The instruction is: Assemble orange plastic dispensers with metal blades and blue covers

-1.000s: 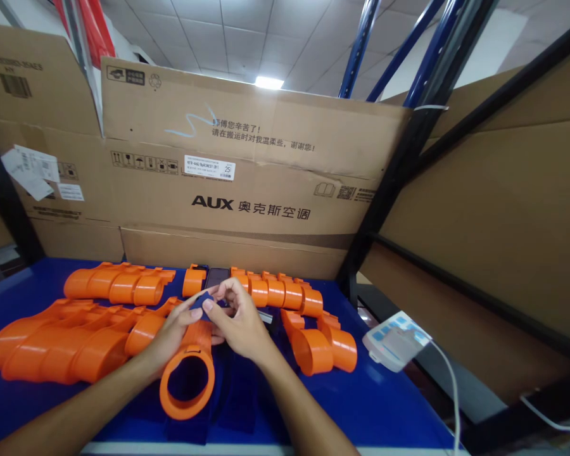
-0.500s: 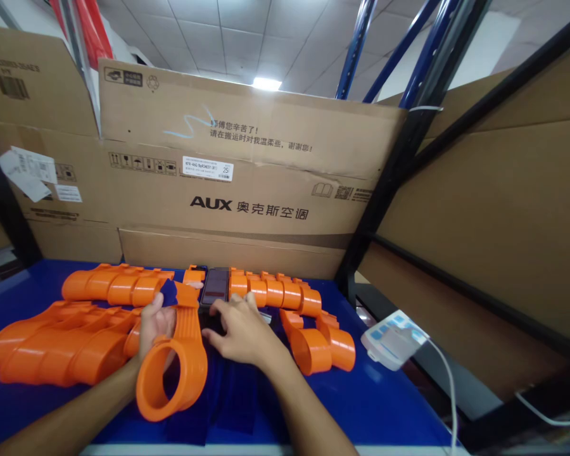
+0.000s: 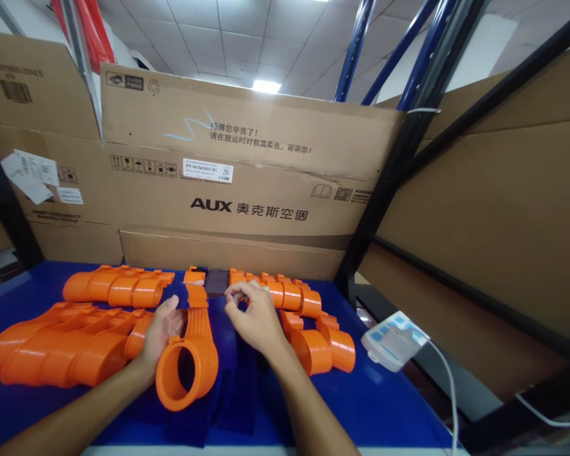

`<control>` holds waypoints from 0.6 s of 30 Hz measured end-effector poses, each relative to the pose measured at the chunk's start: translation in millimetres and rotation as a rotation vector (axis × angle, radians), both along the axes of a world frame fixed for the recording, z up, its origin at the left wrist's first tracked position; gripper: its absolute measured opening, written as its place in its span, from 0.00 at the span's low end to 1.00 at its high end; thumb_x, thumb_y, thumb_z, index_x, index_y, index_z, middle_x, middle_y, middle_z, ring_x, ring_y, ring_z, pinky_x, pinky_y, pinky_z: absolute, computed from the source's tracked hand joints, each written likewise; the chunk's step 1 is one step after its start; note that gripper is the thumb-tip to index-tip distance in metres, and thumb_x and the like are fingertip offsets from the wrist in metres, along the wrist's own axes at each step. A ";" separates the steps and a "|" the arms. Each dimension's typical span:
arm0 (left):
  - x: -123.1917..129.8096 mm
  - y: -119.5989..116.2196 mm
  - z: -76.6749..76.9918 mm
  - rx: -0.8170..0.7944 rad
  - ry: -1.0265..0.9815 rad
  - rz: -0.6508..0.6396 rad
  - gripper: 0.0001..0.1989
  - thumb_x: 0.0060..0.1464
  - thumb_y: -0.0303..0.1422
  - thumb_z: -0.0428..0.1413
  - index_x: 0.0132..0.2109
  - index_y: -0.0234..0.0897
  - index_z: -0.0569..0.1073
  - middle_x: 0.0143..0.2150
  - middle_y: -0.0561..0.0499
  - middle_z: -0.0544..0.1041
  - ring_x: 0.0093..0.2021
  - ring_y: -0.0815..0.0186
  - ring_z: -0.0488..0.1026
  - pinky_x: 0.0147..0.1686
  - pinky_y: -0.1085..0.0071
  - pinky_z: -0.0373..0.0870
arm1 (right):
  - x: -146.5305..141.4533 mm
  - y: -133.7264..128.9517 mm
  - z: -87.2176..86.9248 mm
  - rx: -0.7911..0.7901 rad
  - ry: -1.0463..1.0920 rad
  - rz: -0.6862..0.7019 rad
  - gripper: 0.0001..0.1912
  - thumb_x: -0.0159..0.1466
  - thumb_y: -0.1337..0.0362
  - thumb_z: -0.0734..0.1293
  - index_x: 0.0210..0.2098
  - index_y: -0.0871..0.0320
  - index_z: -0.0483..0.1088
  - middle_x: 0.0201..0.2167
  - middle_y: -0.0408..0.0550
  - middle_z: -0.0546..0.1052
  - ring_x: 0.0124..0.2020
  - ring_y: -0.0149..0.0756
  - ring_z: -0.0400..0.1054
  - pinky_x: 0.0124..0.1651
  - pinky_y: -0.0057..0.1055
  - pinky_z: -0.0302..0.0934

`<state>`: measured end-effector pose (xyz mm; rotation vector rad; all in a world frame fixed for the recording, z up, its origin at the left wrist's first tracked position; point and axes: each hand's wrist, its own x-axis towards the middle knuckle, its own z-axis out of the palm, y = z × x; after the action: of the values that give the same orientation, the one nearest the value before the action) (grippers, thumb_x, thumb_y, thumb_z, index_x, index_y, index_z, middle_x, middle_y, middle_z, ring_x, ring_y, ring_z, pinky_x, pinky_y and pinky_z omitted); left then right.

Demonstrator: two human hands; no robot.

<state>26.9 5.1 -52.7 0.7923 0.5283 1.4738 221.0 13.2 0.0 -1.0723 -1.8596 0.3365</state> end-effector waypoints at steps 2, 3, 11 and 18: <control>2.9 -3.1 4.2 -0.018 0.009 0.021 0.25 0.53 0.44 0.66 0.54 0.36 0.79 0.48 0.43 0.85 0.53 0.49 0.80 0.53 0.57 0.76 | 2.5 1.1 1.8 -0.001 0.128 0.005 0.05 0.67 0.62 0.67 0.36 0.55 0.75 0.32 0.47 0.78 0.36 0.40 0.71 0.43 0.37 0.64; 4.5 -5.0 6.6 -0.027 0.005 0.018 0.24 0.53 0.44 0.66 0.53 0.36 0.79 0.48 0.43 0.85 0.53 0.49 0.80 0.53 0.57 0.76 | 2.8 1.4 2.1 -0.009 0.181 0.013 0.06 0.67 0.60 0.68 0.37 0.55 0.75 0.32 0.47 0.78 0.36 0.40 0.71 0.42 0.36 0.65; 8.3 -7.5 7.8 -0.026 -0.048 -0.055 0.25 0.53 0.44 0.66 0.55 0.36 0.77 0.44 0.42 0.85 0.48 0.51 0.83 0.47 0.58 0.80 | -6.3 -1.8 0.7 -0.155 0.310 0.196 0.15 0.71 0.51 0.65 0.50 0.54 0.74 0.38 0.47 0.79 0.38 0.39 0.73 0.44 0.35 0.69; 4.1 2.7 1.1 -0.088 -0.070 -0.078 0.27 0.53 0.44 0.65 0.58 0.38 0.75 0.44 0.43 0.85 0.47 0.52 0.83 0.44 0.60 0.80 | -8.3 -12.8 9.6 -0.164 0.156 0.343 0.17 0.74 0.53 0.63 0.57 0.49 0.74 0.56 0.48 0.78 0.63 0.45 0.68 0.68 0.48 0.59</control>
<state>31.0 7.9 -51.6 0.6828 0.5008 1.3912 212.8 0.4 9.6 -0.8039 -1.8953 0.7622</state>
